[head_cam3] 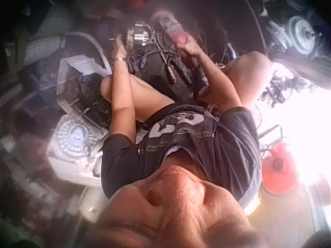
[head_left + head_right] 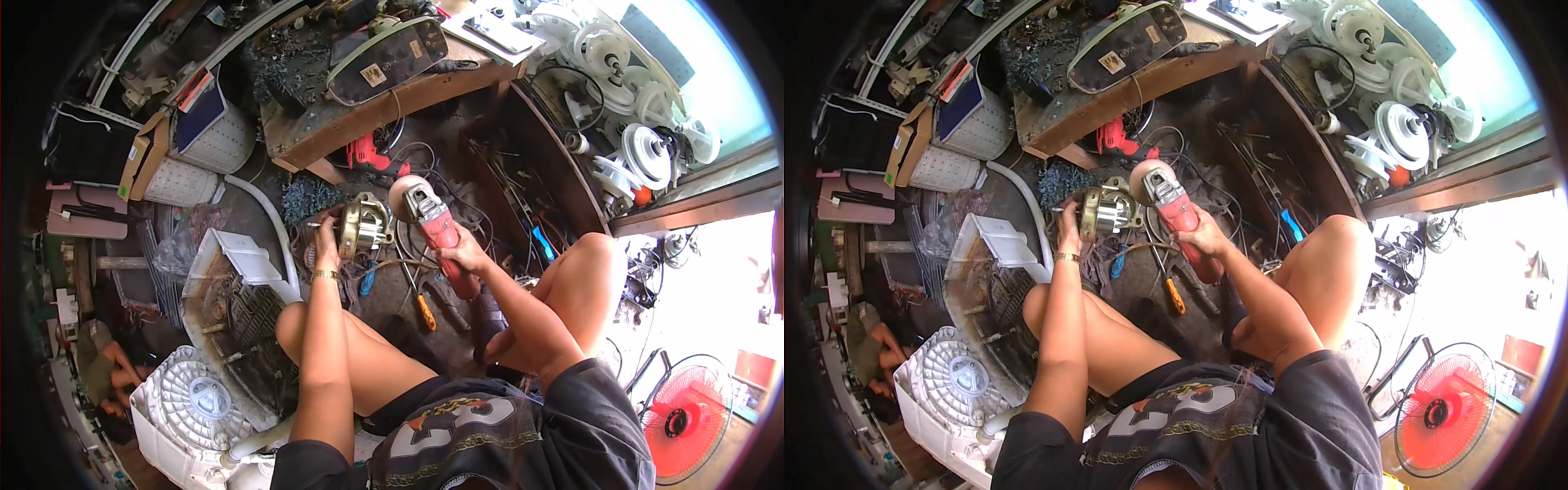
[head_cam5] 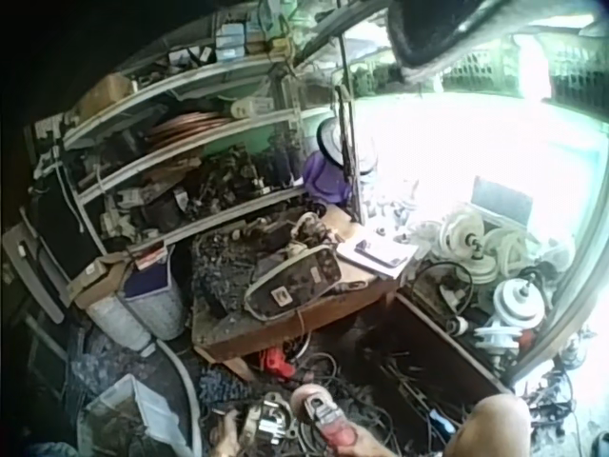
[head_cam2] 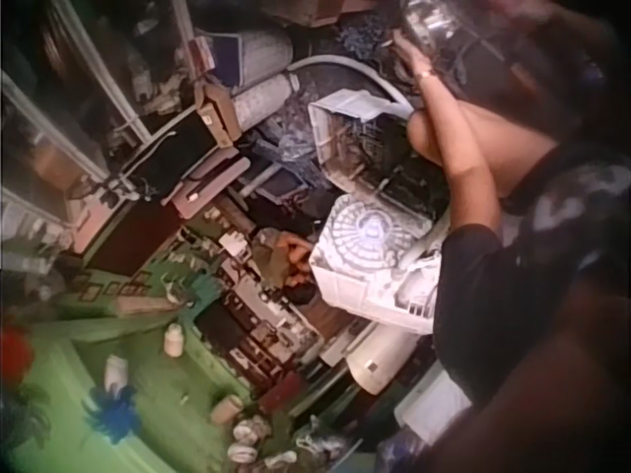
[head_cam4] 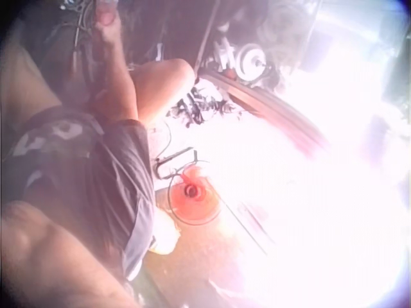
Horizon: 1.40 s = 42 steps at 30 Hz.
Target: The person handles disassembled motor components by hand, retrieves an angle grinder, and grinds a metal motor part with the angle grinder.
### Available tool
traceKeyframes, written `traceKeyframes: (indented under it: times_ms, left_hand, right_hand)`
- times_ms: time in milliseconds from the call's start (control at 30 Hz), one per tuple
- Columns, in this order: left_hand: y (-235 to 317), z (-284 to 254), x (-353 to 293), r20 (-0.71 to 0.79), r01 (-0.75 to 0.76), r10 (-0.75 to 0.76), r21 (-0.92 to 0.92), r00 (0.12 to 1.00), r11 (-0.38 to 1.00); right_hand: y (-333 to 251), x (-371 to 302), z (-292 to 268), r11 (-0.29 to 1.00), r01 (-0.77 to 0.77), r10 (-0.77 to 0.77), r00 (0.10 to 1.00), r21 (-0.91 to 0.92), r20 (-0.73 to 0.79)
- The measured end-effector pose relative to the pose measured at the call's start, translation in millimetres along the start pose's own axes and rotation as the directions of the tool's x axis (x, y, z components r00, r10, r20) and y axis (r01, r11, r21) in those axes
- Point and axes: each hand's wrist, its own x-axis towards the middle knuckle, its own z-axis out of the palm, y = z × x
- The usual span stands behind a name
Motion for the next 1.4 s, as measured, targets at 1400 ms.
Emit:
traceKeyframes:
  times_ms: [1400]
  left_hand:
    - [8.8, 37.6, -24.5, 0.032, 0.328, -0.328, -0.165, 0.944, 0.930]
  right_hand:
    - [12.7, 9.6, -6.4, 0.995, 0.031, -0.031, 1.000, -0.093, 0.000]
